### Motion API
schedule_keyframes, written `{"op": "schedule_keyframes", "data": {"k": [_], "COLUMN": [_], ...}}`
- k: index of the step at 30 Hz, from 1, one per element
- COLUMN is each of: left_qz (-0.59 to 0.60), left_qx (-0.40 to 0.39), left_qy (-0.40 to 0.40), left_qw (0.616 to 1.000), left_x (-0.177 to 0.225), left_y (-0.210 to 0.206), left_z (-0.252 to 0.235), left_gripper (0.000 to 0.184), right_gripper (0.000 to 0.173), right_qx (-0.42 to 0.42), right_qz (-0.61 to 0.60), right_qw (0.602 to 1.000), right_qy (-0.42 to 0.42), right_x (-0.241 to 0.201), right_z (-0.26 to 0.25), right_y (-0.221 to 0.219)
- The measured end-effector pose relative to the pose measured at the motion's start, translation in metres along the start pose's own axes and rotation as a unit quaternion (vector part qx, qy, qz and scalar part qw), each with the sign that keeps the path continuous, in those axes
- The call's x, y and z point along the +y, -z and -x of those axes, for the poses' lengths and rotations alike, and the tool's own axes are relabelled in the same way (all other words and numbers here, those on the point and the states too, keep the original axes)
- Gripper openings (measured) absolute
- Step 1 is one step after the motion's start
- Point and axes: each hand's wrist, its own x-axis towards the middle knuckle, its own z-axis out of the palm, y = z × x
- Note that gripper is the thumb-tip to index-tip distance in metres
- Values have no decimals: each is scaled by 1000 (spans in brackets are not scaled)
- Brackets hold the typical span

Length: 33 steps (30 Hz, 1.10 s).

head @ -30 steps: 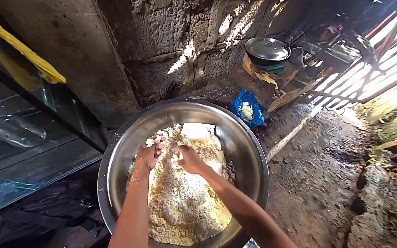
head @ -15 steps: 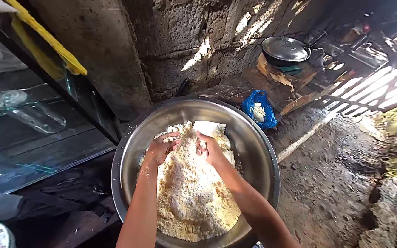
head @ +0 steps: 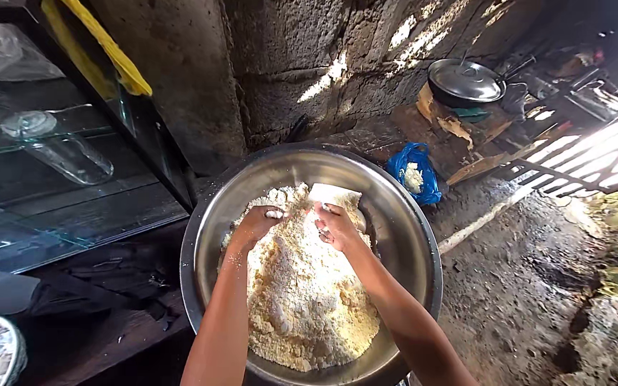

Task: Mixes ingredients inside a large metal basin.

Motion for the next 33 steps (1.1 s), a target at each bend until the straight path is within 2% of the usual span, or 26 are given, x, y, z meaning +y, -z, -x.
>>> {"op": "schedule_keyframes", "data": {"k": [1, 3, 5, 6, 9, 10, 12, 15, 17, 19, 21, 23, 24, 25, 27, 28, 30, 33], "left_qz": [-73, -195, -262, -283, -265, -240, -193, -66, 6, 25, -6, -28, -33, -36, -36, -31, -12, 9], "left_qx": [-54, -148, -181, -179, -131, -104, -30, 26, 32, 41, 70, 92, 102, 111, 119, 120, 125, 134], "left_qy": [-20, -36, -25, -19, 4, 12, 35, 69, 68, 57, 51, 44, 41, 39, 38, 37, 34, 31], "left_qw": [996, 969, 948, 942, 955, 965, 980, 995, 997, 997, 996, 994, 993, 992, 991, 992, 992, 990], "left_x": [-3, -10, -10, -10, -5, -6, -15, -25, -21, -13, -5, -1, 0, 0, -1, -1, -1, 2], "left_y": [4, 3, -8, -14, -23, -21, -17, -16, -17, -20, -22, -23, -23, -23, -23, -23, -25, -26], "left_z": [1, 0, 2, 2, -1, -4, -11, -15, -12, -9, -6, -5, -4, -5, -6, -7, -7, -7], "left_gripper": [29, 55, 73, 75, 58, 48, 33, 26, 26, 25, 26, 28, 29, 30, 30, 30, 30, 31], "right_gripper": [39, 54, 59, 58, 40, 40, 34, 21, 20, 26, 46, 59, 59, 51, 28, 29, 33, 24], "right_qx": [24, 37, 7, -17, -122, -144, -124, -58, -40, -15, 36, 48, 24, -20, -127, -154, -166, -108], "right_qz": [-33, -107, -171, -186, -106, -67, -21, 41, 44, 37, 4, -35, -38, -28, 36, 86, 133, 206], "right_qw": [999, 993, 983, 980, 987, 987, 991, 996, 998, 999, 999, 998, 999, 999, 990, 983, 975, 968], "right_qy": [-11, -30, -64, -65, -7, 20, 49, 48, 32, 19, 7, -2, -7, -2, 42, 57, 70, 96], "right_x": [1, 1, -2, -3, -1, 1, 0, -5, -8, -10, -13, -17, -18, -19, -16, -14, -13, -11], "right_z": [-4, -10, -13, -11, -5, -5, 0, 9, 12, 15, 16, 15, 14, 14, 14, 14, 15, 15], "right_y": [-1, 1, 8, 12, 26, 31, 34, 28, 23, 16, 7, 5, 8, 13, 26, 29, 32, 29]}}
